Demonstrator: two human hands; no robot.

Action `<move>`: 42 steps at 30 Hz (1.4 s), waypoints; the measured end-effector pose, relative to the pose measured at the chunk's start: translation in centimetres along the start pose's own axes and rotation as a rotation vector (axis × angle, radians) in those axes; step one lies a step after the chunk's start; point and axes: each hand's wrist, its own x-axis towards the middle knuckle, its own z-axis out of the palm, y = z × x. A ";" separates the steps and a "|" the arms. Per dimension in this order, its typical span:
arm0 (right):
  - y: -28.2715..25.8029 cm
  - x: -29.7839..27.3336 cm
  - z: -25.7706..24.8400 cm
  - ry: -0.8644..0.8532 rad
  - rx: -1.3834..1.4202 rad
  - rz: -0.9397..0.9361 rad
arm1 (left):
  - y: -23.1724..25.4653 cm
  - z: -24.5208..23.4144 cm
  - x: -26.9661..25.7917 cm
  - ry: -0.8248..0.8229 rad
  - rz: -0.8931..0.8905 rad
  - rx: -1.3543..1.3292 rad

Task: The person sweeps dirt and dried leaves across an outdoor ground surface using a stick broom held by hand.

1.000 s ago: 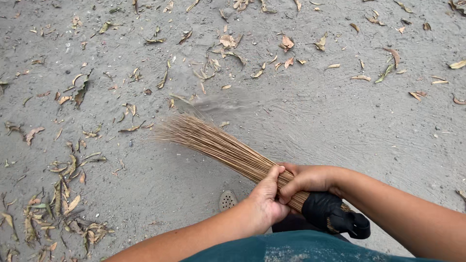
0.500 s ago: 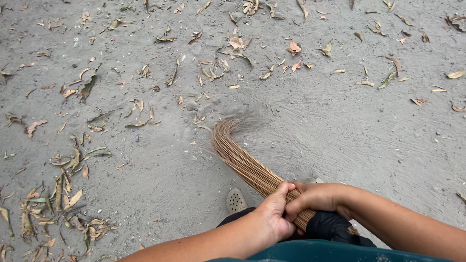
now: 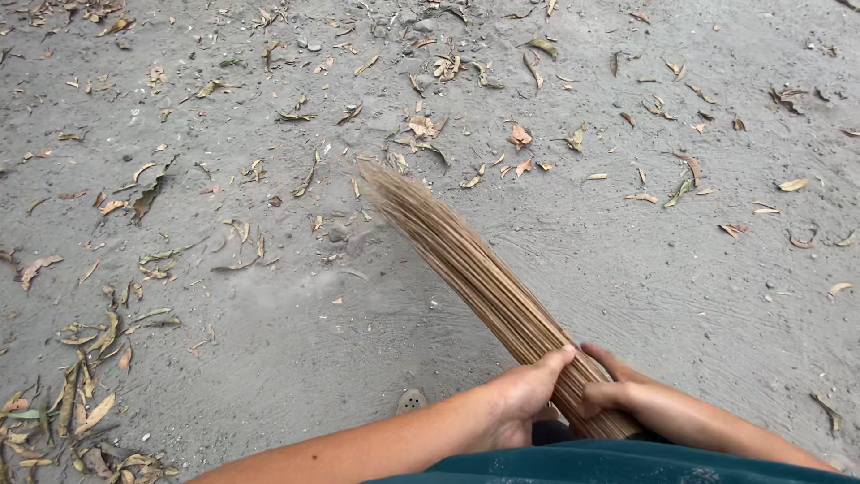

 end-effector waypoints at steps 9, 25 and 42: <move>-0.1 6.1 -4.3 -0.221 0.290 0.370 | 4.3 -0.9 3.2 0.212 0.071 -0.176; 6.4 -1.1 -25.0 0.015 0.806 0.195 | 14.8 15.2 13.2 0.194 -0.017 -0.131; 9.8 11.1 -57.4 0.366 0.722 0.385 | 29.4 19.9 27.4 0.291 -0.102 -0.154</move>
